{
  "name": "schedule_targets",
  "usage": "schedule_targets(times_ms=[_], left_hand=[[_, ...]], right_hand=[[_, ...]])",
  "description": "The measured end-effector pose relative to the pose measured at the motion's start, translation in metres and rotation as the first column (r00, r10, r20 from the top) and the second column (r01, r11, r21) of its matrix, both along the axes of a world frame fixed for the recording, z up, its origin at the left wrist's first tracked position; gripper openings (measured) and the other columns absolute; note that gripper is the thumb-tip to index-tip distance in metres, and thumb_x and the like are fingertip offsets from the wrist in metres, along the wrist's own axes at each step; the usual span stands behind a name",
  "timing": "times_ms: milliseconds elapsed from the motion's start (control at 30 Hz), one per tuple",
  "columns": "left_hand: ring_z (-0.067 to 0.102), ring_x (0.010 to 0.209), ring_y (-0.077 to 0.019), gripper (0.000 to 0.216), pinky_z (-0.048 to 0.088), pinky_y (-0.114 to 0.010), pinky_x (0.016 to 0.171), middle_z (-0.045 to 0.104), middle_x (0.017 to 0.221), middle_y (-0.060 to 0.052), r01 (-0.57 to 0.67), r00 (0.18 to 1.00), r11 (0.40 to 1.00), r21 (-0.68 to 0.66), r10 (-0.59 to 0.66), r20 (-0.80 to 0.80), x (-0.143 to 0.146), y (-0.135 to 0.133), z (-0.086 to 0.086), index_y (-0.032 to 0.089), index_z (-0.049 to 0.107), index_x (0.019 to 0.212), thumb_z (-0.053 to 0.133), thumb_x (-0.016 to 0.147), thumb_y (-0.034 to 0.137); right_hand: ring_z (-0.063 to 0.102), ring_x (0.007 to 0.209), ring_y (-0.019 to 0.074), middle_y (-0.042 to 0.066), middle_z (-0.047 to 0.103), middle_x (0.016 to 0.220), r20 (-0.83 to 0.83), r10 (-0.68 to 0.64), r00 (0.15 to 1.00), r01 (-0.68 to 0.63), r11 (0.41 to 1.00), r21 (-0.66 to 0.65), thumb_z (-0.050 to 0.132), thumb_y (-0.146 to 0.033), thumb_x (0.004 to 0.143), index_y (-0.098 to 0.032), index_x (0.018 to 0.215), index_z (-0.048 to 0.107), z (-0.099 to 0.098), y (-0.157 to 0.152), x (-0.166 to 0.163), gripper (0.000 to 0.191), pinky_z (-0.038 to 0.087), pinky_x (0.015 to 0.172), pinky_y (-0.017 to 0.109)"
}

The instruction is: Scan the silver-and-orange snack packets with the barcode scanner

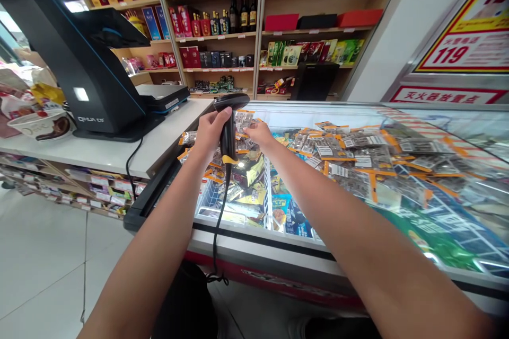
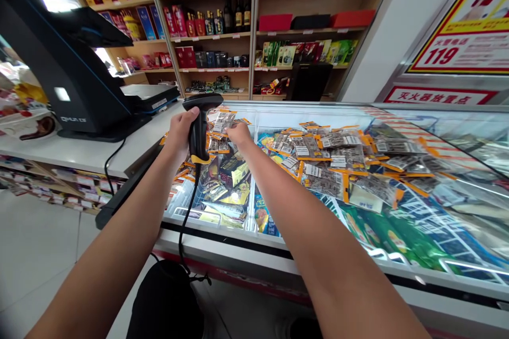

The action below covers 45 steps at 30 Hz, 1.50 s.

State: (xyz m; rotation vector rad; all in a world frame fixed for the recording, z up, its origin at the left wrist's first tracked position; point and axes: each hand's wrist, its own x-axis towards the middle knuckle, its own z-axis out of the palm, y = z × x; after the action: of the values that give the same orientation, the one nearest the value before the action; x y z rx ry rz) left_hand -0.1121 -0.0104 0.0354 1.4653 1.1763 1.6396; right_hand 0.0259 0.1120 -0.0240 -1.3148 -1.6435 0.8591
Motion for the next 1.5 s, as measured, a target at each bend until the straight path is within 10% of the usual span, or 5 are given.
schedule_targets(times_ms=[333,1233,1400,1500], left_hand=[[0.066,0.057,-0.0159,0.048,0.052,-0.024,0.052,0.072,0.069,-0.006,0.143,0.987,0.987,-0.069,-0.147,-0.065,0.008,-0.004,-0.005,0.018,0.066,0.077,0.069,0.077,0.065],[0.068,0.057,-0.0161,0.046,0.052,-0.023,0.051,0.074,0.070,-0.007,0.151,0.983,0.981,-0.125,-0.163,-0.089,0.005,-0.002,-0.007,0.017,0.069,0.077,0.071,0.078,0.062],[0.067,0.057,-0.0155,0.047,0.051,-0.022,0.050,0.074,0.071,-0.006,0.113,0.990,0.988,-0.108,-0.121,-0.077,0.003,-0.002,-0.006,0.017,0.068,0.077,0.072,0.077,0.064],[0.064,0.054,-0.0141,0.046,0.050,-0.022,0.049,0.073,0.068,-0.005,0.098,0.994,0.991,-0.087,-0.102,-0.041,0.002,-0.001,-0.005,0.017,0.067,0.077,0.072,0.077,0.063]], right_hand=[[0.053,0.055,0.0113,-0.004,0.060,0.074,-0.273,0.035,0.961,-0.051,0.997,-0.051,0.072,-0.024,0.088,-0.024,0.090,0.050,0.007,-0.052,0.072,0.022,0.047,0.055,0.026],[0.051,0.057,0.0108,-0.002,0.062,0.080,-0.209,0.034,0.977,-0.053,0.995,-0.086,0.068,-0.025,0.093,-0.022,0.096,0.051,0.010,-0.055,0.070,0.017,0.046,0.058,0.026],[0.065,0.074,0.0206,0.008,0.069,0.097,0.085,-0.139,0.987,0.138,0.990,0.009,0.062,-0.030,0.095,-0.018,0.118,0.055,0.018,-0.054,0.084,0.026,0.051,0.068,0.033],[0.066,0.103,0.0357,0.021,0.066,0.113,0.432,-0.341,0.835,0.276,0.938,0.207,0.062,-0.029,0.094,-0.010,0.131,0.056,0.027,-0.059,0.100,0.042,0.052,0.083,0.044]])
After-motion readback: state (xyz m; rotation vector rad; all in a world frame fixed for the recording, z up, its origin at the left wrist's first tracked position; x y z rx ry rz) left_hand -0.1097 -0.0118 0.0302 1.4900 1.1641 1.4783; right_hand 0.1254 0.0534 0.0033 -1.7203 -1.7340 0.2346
